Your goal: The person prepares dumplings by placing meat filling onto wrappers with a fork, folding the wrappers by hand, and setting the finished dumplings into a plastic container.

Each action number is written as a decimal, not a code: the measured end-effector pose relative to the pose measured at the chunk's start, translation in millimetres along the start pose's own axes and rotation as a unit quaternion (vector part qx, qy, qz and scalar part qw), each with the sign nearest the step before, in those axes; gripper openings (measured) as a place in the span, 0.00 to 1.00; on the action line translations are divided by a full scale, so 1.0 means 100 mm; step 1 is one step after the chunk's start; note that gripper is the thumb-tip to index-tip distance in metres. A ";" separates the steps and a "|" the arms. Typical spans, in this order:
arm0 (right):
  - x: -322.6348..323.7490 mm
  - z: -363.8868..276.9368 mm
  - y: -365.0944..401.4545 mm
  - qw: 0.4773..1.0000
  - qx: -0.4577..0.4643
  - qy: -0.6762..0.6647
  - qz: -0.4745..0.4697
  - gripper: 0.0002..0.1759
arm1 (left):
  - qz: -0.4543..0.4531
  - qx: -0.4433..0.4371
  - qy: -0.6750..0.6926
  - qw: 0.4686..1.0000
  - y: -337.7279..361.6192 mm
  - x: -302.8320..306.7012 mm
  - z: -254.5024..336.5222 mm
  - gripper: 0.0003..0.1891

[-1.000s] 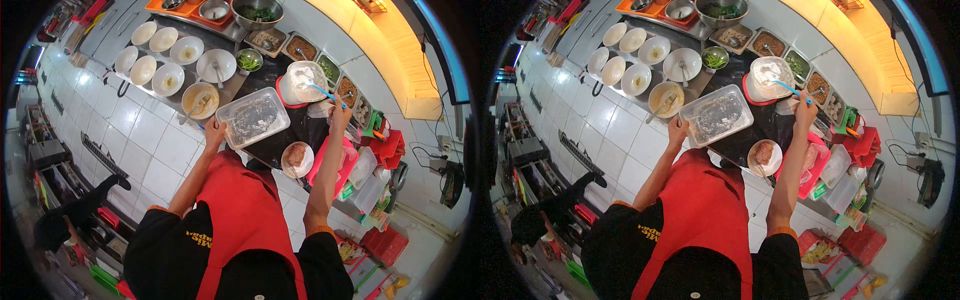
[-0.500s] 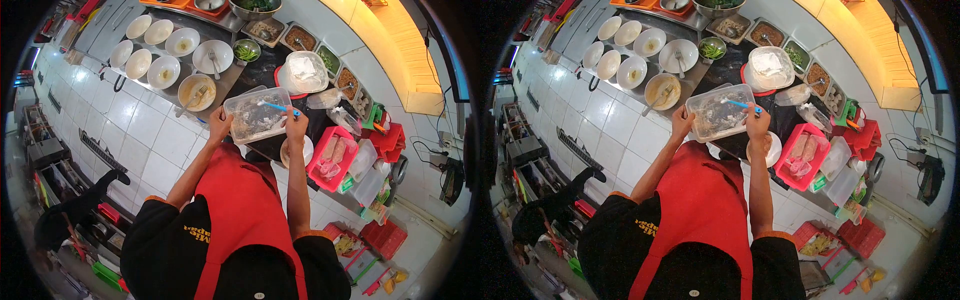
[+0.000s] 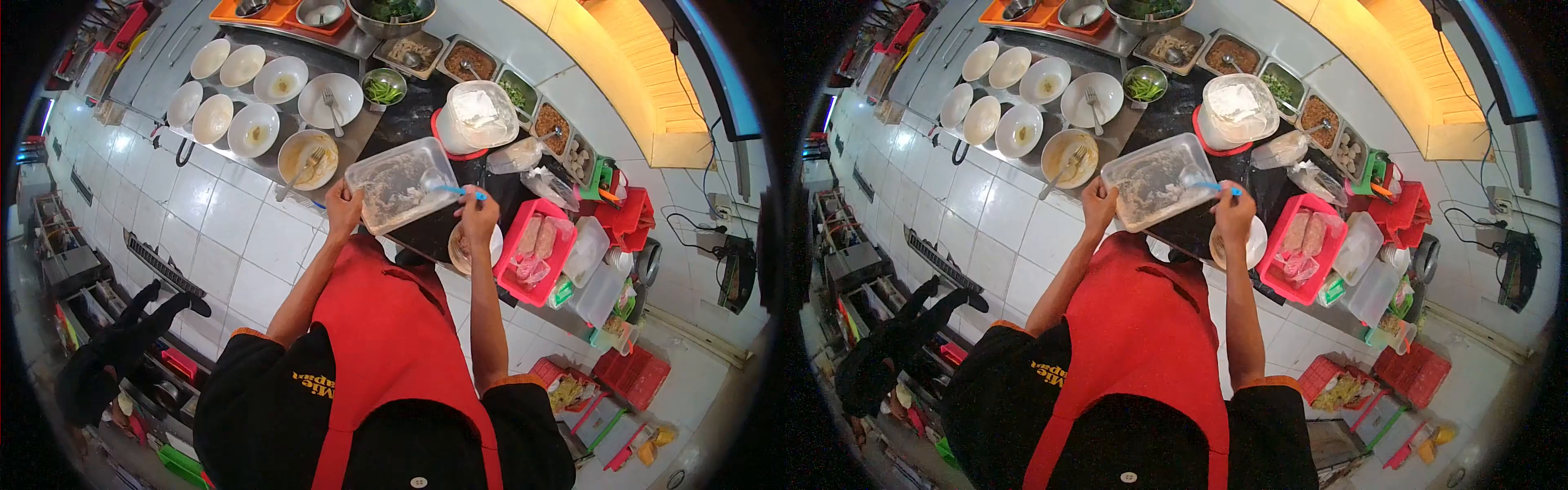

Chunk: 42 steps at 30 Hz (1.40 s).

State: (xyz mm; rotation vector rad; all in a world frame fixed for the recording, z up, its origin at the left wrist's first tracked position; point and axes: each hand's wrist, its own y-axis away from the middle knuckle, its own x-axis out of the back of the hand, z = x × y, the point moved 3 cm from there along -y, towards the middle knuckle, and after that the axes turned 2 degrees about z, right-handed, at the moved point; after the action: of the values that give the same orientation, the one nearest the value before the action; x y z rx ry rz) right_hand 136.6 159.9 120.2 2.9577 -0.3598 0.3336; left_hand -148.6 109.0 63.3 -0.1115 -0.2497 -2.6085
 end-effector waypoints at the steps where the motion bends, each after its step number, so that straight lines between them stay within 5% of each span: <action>1: -0.01 -0.04 0.11 0.999 -0.020 0.012 -0.044 0.11 | 0.012 0.000 -0.014 1.000 -0.02 0.02 -0.04 0.13; 5: -0.38 -0.14 0.30 0.984 0.030 0.077 -0.159 0.10 | 0.019 0.038 0.002 0.999 -0.01 -0.08 -0.16 0.14; 7: -0.36 0.00 0.12 0.989 0.082 0.058 -0.107 0.09 | 0.034 0.043 0.034 0.998 0.01 -0.13 -0.25 0.14; 9: -0.20 -0.14 0.01 0.995 0.079 -0.041 0.045 0.09 | 0.057 0.045 0.065 0.995 0.01 -0.10 -0.27 0.14; 11: -0.06 -0.45 -0.04 0.992 0.054 -0.090 0.069 0.11 | 0.081 0.120 0.103 0.984 0.03 -0.10 -0.32 0.16; 17: 0.27 -0.74 -0.39 0.981 0.019 -0.113 0.155 0.17 | 0.047 0.060 0.028 0.997 -0.01 0.07 -0.46 0.16; 22: 0.19 -0.67 -0.64 0.974 -0.013 -0.191 0.117 0.20 | -0.012 0.013 -0.024 1.000 0.11 0.09 -0.70 0.18; 25: 0.16 -0.57 -0.61 0.976 -0.023 -0.194 0.099 0.22 | -0.051 0.086 0.003 0.995 0.18 0.10 -0.69 0.20; 28: 0.27 -0.34 -0.38 0.985 -0.039 -0.152 0.068 0.18 | 0.024 -0.227 -0.280 0.932 0.11 0.25 -0.13 0.20; 30: 0.27 -0.02 -0.17 0.992 -0.069 -0.109 0.011 0.13 | 0.021 -0.110 -0.243 0.964 -0.08 0.25 0.56 0.19; 31: 0.18 0.18 -0.07 0.992 -0.073 -0.102 -0.020 0.11 | 0.012 -0.244 -0.120 0.962 -0.34 0.21 0.64 0.18; 33: 0.01 0.56 0.16 0.991 -0.063 -0.021 -0.112 0.11 | -0.110 -0.177 -0.256 0.944 -0.29 0.02 1.96 0.18; 35: -0.32 0.47 0.46 0.972 0.016 0.097 -0.213 0.12 | -0.217 -0.392 -0.138 0.883 -0.20 -0.33 2.65 0.19; 36: -0.53 0.28 0.58 0.959 0.031 0.116 -0.258 0.13 | -0.287 -0.543 -0.095 0.783 -0.13 -0.59 2.83 0.15; 37: -0.72 0.18 0.73 0.942 0.045 0.134 -0.304 0.15 | -0.347 -0.580 -0.025 0.737 0.27 -0.79 3.32 0.15; 38: -0.96 0.16 0.83 0.918 0.184 0.157 -0.314 0.20 | -0.433 -0.626 0.138 0.633 0.42 -1.21 3.40 0.14; 39: -1.12 0.07 0.94 0.906 0.184 0.160 -0.347 0.20 | -0.517 -0.590 -0.124 0.608 0.85 -1.17 3.79 0.10; 41: -1.37 -0.21 1.08 0.860 0.159 0.332 -0.355 0.23 | -0.593 -0.575 -0.189 0.532 1.42 -1.37 3.99 0.10; 42: -1.45 -0.17 1.07 0.856 0.234 0.348 -0.303 0.21 | -0.612 -0.575 -0.181 0.511 1.72 -1.45 4.06 0.09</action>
State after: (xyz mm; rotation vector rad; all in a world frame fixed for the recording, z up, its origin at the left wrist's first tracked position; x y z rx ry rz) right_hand -30.6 91.9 114.9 2.8635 0.8253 1.4844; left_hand 76.2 113.7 469.1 -1.3796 2.0951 -3.3476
